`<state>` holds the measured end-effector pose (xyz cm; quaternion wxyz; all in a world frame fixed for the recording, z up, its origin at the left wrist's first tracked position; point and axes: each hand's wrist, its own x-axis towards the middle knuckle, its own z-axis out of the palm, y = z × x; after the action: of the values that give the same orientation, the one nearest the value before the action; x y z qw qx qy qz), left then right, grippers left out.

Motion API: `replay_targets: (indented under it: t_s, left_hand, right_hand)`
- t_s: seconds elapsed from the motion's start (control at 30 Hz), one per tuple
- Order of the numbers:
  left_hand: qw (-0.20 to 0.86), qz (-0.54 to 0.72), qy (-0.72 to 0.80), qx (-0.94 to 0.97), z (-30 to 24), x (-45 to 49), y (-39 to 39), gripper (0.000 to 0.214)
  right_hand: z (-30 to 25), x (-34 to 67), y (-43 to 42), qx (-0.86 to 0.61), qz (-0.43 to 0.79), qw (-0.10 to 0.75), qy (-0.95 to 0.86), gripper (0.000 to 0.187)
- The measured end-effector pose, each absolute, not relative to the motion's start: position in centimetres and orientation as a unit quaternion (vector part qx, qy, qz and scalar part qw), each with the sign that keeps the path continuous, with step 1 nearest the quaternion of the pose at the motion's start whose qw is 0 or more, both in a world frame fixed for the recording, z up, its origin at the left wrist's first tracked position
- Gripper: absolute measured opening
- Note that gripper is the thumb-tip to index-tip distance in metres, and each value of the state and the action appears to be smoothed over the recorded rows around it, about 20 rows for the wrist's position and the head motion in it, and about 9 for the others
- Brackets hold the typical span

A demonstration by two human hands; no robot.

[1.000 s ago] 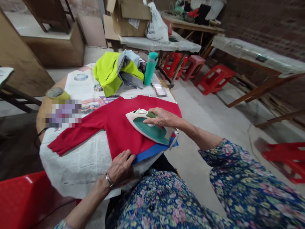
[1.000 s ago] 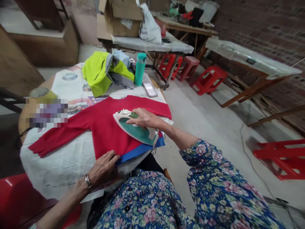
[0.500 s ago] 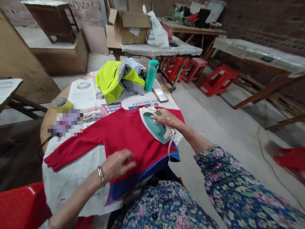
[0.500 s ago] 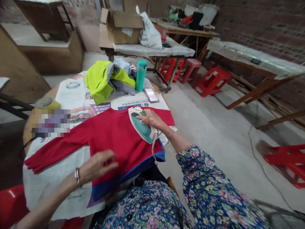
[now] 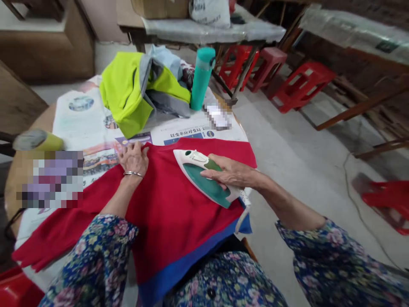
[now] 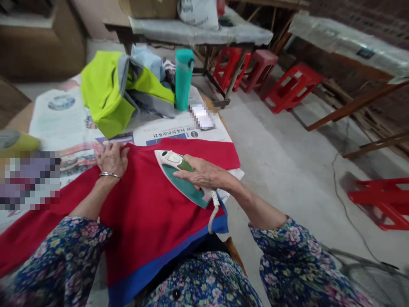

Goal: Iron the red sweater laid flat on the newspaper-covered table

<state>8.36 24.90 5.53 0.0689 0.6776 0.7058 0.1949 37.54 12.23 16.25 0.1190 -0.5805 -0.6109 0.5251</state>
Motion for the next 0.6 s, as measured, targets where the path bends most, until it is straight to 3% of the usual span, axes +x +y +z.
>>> replay_targets:
  t_s: [0.17,0.33,0.4,0.53,0.6]
  left_hand:
    - [0.097,0.209,0.702,0.673,5.8,8.7,26.1,0.029]
    - [0.072,0.278,0.636,0.716,6.2,11.0,22.7,0.044]
    - [0.075,0.263,0.558,0.784,5.9,12.4,18.8,0.042]
    - [0.197,0.155,0.283,0.926,4.4,16.3,9.5,0.04]
    - [0.211,0.119,0.191,0.951,3.4,18.7,5.7,0.058]
  right_hand:
    - [16.8,37.0,12.9,-0.568,0.557,0.112,-0.596,0.031]
    - [17.2,36.0,12.9,-0.609,0.48,0.19,-0.602,0.036]
    - [17.5,36.3,12.6,-0.619,0.479,0.218,-0.583,0.034]
    - [18.8,38.1,12.2,-0.644,0.442,0.238,-0.577,0.025]
    - [19.5,39.1,12.0,-0.656,0.397,0.224,-0.601,0.025]
